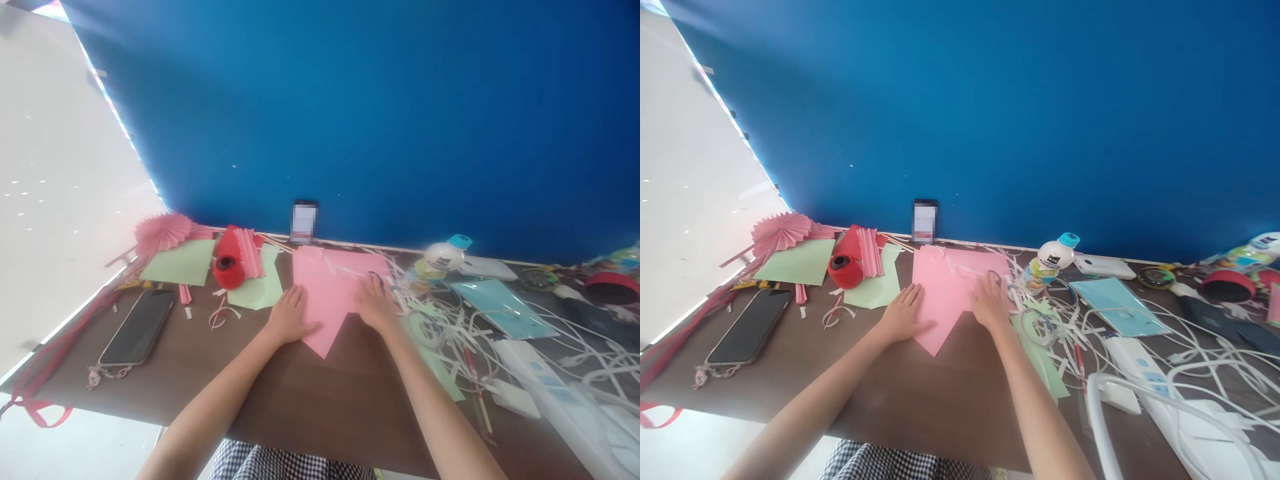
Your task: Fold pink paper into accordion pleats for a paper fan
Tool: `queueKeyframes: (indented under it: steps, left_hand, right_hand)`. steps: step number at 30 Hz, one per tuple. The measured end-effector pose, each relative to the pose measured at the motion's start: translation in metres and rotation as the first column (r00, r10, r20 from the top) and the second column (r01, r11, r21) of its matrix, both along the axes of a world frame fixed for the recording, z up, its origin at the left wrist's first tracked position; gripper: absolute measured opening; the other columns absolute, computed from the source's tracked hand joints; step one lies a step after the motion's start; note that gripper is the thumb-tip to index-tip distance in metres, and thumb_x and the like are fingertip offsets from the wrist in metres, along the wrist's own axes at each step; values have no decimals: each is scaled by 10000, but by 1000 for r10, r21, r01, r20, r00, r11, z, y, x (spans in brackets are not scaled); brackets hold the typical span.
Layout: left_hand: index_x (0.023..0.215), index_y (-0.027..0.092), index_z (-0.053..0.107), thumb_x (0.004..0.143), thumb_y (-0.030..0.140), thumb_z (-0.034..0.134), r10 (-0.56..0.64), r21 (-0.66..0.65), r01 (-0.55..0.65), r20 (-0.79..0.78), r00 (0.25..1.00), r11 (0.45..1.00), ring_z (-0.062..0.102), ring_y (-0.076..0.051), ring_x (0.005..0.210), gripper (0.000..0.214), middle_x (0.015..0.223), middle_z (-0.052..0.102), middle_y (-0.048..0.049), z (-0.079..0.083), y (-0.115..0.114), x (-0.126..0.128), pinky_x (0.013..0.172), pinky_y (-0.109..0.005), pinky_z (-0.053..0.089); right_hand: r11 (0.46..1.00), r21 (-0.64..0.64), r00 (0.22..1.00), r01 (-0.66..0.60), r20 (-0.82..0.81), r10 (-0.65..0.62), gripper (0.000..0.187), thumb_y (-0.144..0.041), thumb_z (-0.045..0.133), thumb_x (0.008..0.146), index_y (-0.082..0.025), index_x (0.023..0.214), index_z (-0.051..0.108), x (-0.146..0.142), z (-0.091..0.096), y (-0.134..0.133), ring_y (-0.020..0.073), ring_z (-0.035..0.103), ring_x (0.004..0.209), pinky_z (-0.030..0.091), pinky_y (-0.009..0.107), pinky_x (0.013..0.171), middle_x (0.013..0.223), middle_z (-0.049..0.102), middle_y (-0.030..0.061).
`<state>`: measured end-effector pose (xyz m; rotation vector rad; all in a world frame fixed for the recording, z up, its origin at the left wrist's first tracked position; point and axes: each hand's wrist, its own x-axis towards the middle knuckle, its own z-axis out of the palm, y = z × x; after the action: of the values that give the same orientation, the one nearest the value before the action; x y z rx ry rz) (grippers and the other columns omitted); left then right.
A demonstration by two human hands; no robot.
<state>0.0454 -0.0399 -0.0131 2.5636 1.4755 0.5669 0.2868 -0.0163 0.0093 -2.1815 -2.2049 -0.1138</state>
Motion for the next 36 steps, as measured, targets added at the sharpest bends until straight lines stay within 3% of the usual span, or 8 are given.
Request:
queueKeyframes:
  steps: [8, 12, 16, 21, 26, 30, 33, 36]
  left_hand:
    - [1337, 74, 261, 735, 681, 318, -12, 4, 12, -29, 999, 1000, 231, -279, 1298, 857, 1386, 307, -161, 1, 0, 0, 1064, -401, 176]
    - [1332, 63, 269, 745, 668, 319, -1, 19, 1, -21, 1000, 1000, 237, -283, 1295, 845, 1383, 306, -175, 0, -1, 1, 1065, -412, 177]
    - [1334, 63, 266, 748, 667, 311, 2, 26, -1, -18, 1000, 1000, 232, -288, 1296, 842, 1386, 297, -179, 0, -2, 2, 1067, -429, 169]
    - [1344, 60, 236, 752, 661, 309, -5, 24, 5, -22, 1000, 1000, 225, -280, 1300, 847, 1387, 290, -184, 1, -1, 2, 1070, -433, 152]
    - [1345, 75, 228, 747, 653, 343, -14, 8, 14, 3, 1000, 1000, 199, -289, 1307, 839, 1395, 269, -190, 1, -3, 1, 1062, -436, 174]
    - [1345, 69, 211, 776, 574, 394, 53, -37, -46, 195, 979, 998, 186, -307, 1307, 783, 1406, 230, -203, 8, 2, -2, 1032, -433, 251]
    - [1335, 78, 235, 816, 480, 395, 203, -171, -135, 491, 847, 976, 419, -259, 1184, 676, 1326, 385, -187, 16, 11, -8, 947, -375, 376]
    - [1110, 124, 520, 812, 452, 421, 229, -329, -6, 646, 728, 944, 581, -210, 923, 454, 1034, 618, -101, 24, 18, -13, 787, -314, 466]
  right_hand:
    - [992, 98, 995, 82, 52, -88, 501, -205, 334, 840, -165, 1339, 310, -6, 19, 23, 277, 94, 1324, 59, 471, 1043, 1434, 218, 102]
    - [985, 167, 998, 48, -47, -41, 441, -123, 322, 815, -118, 1233, 462, -11, 25, 16, 284, 341, 1209, 245, 421, 986, 1245, 473, 159]
    - [990, 30, 947, 140, -297, -125, 329, -219, 365, 803, -112, 1012, 596, -18, 29, 14, 240, 555, 917, 412, 309, 769, 954, 610, 144]
    - [982, -151, 904, 110, -396, -162, 178, -262, 500, 686, -142, 669, 630, -18, 36, 27, 179, 576, 597, 383, 247, 530, 591, 600, 50]
    - [989, -117, 851, 87, -508, -135, 198, -312, 555, 658, -137, 735, 608, -8, 41, 30, 177, 592, 645, 400, 237, 523, 704, 640, 56]
    - [995, 19, 607, 100, -794, -46, 326, -364, 576, 685, -139, 921, 588, -7, 53, 17, 177, 614, 797, 462, 252, 645, 907, 658, 80]
    - [993, 40, 447, 108, -895, -12, 328, -355, 639, 648, -163, 912, 609, -7, 68, 5, 193, 619, 798, 478, 289, 676, 867, 673, 70]
    - [989, 35, 332, 141, -943, -14, 369, -345, 660, 638, -187, 965, 594, -6, 75, -2, 200, 625, 775, 497, 298, 638, 828, 675, 50]
